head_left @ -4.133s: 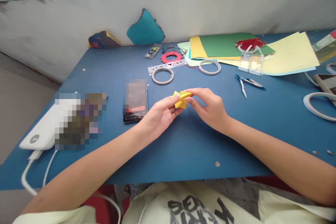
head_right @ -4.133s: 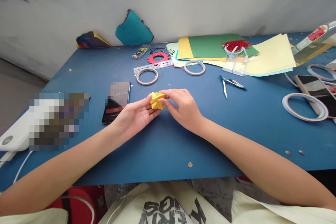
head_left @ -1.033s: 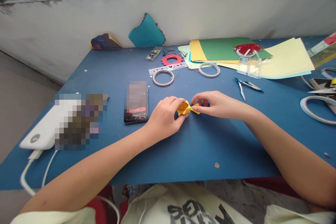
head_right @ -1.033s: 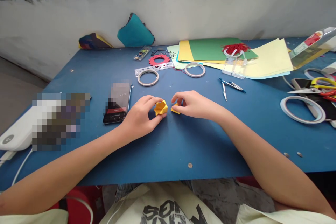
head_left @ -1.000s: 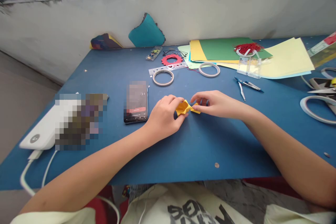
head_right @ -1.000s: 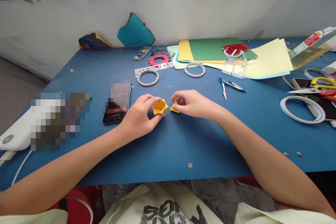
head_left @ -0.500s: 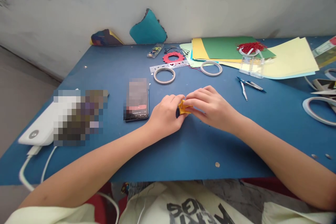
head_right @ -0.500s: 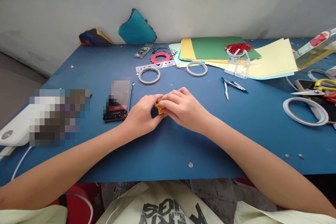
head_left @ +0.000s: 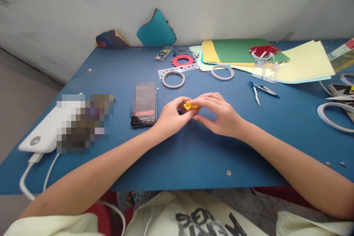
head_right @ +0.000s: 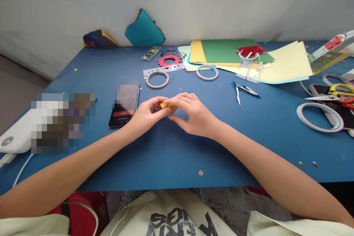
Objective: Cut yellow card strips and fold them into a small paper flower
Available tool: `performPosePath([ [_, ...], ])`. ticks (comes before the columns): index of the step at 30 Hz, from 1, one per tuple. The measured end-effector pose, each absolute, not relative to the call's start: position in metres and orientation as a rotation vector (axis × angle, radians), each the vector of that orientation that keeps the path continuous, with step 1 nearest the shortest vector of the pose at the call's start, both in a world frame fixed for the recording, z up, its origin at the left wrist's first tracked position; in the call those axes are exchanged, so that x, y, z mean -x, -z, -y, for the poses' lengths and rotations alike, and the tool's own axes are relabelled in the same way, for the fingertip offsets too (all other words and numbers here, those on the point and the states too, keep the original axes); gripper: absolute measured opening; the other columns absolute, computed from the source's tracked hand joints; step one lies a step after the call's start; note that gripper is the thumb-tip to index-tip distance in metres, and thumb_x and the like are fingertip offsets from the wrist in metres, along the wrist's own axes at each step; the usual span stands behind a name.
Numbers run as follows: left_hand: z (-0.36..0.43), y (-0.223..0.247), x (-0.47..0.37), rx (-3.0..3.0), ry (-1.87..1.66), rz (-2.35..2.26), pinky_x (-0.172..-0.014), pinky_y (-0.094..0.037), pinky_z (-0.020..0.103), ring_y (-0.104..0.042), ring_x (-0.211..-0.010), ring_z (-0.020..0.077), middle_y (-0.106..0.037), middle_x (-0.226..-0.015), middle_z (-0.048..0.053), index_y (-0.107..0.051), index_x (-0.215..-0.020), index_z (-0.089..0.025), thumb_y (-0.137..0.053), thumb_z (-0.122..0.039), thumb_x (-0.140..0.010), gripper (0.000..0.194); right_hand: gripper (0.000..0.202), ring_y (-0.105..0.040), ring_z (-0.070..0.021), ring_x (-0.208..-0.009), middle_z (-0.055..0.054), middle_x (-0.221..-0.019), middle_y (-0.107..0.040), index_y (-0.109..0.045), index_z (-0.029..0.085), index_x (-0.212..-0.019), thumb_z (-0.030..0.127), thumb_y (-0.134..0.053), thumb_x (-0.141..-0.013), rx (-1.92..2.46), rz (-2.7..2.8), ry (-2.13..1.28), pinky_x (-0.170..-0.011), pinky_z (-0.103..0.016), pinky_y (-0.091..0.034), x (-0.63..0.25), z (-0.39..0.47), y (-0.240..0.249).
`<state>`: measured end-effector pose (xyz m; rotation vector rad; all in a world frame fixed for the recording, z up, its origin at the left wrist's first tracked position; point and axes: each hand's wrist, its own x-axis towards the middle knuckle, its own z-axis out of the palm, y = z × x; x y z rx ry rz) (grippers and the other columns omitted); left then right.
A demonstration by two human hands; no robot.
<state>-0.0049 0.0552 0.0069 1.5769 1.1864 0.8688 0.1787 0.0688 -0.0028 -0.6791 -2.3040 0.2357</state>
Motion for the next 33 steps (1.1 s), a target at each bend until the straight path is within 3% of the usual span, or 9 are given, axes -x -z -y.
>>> performPosePath([
  [9,-0.0568,-0.0052,0.0062,-1.275,-0.894,-0.968,-0.062,-0.042,0.023,-0.058,-0.088,0.0173,-0.064,-0.1,0.006,-0.058,-0.107,-0.017,-0.063,-0.038,-0.078,0.036,0.041,-0.06,-0.0178,-0.097,-0.005,-0.106,-0.064,-0.054,0.023,-0.119,0.024,-0.065,-0.079,0.882,1.988,-0.596,-0.078,-0.03,-0.048,-0.1774,-0.0691,0.0074],
  [15,-0.0569,-0.0073,0.006,-0.998,-0.882,-0.885,-0.071,-0.047,0.025,-0.06,-0.096,0.0177,-0.062,-0.11,0.008,-0.058,-0.111,-0.019,-0.064,-0.031,-0.079,0.034,0.046,-0.06,-0.0179,-0.098,-0.004,-0.108,-0.064,-0.051,0.024,-0.122,0.024,-0.066,-0.078,0.857,1.96,-0.648,-0.078,-0.031,-0.048,-0.1753,-0.0692,0.0102],
  [22,-0.058,-0.0069,0.0073,-0.857,-0.882,-0.837,-0.072,-0.05,0.024,-0.062,-0.085,0.0125,-0.064,-0.103,0.006,-0.061,-0.1,-0.018,-0.066,-0.03,-0.08,0.025,0.053,-0.058,-0.0182,-0.101,-0.006,-0.11,-0.062,-0.047,0.023,-0.125,0.023,-0.068,-0.076,0.866,1.969,-0.644,-0.08,-0.03,-0.048,-0.1731,-0.0682,0.0128],
  [29,-0.0569,-0.0068,0.008,-0.874,-0.849,-0.825,-0.07,-0.051,0.022,-0.061,-0.078,0.0099,-0.062,-0.087,0.002,-0.059,-0.092,-0.017,-0.067,-0.034,-0.079,0.023,0.048,-0.061,-0.0153,-0.092,-0.004,-0.101,-0.062,-0.051,0.023,-0.119,0.03,-0.07,-0.075,0.831,1.622,-1.338,-0.081,-0.03,-0.051,-0.1715,-0.068,0.0072],
  [33,-0.0569,-0.0053,0.0063,-0.947,-0.913,-0.888,-0.075,-0.052,0.024,-0.061,-0.089,0.0132,-0.062,-0.096,0.004,-0.056,-0.101,-0.018,-0.068,-0.031,-0.078,0.028,0.047,-0.061,-0.0174,-0.094,-0.005,-0.099,-0.063,-0.053,0.023,-0.117,0.035,-0.07,-0.075,0.921,1.541,-1.343,-0.081,-0.032,-0.052,-0.1736,-0.0703,0.0072],
])
